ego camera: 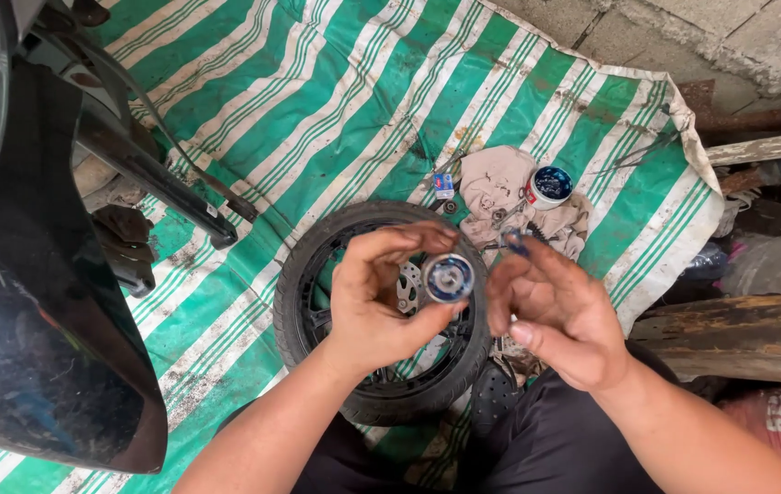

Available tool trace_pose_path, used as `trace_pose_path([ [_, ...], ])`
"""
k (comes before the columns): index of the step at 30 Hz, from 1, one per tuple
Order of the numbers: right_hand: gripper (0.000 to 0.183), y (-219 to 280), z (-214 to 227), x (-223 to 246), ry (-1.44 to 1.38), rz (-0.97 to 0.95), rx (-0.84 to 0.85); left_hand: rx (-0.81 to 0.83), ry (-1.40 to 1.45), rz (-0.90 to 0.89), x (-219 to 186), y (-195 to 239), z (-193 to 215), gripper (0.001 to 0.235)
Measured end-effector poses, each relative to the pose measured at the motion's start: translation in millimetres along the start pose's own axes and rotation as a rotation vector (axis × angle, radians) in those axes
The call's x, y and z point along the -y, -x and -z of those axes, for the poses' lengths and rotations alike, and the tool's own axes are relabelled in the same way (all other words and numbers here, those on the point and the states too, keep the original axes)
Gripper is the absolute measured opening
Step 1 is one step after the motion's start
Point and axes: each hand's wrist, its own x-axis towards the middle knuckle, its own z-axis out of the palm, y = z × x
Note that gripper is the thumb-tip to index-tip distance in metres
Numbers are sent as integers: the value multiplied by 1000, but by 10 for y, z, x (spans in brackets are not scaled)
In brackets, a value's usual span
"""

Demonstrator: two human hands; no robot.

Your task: The person sits on a tarp and applies grease to a motorcycle wheel bearing using their fingers. They rotate the bearing to spread the grease evenly and then place it into the wheel hub.

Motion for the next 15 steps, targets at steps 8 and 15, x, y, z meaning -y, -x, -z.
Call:
trace_pose_path([
  [8,82,54,6,-8,117,1,-110,155,-258,-15,-105,-35,27,69],
  [15,73,52,8,-80,-43,-151,-209,129,-190,198,-163,-23,-44,75],
])
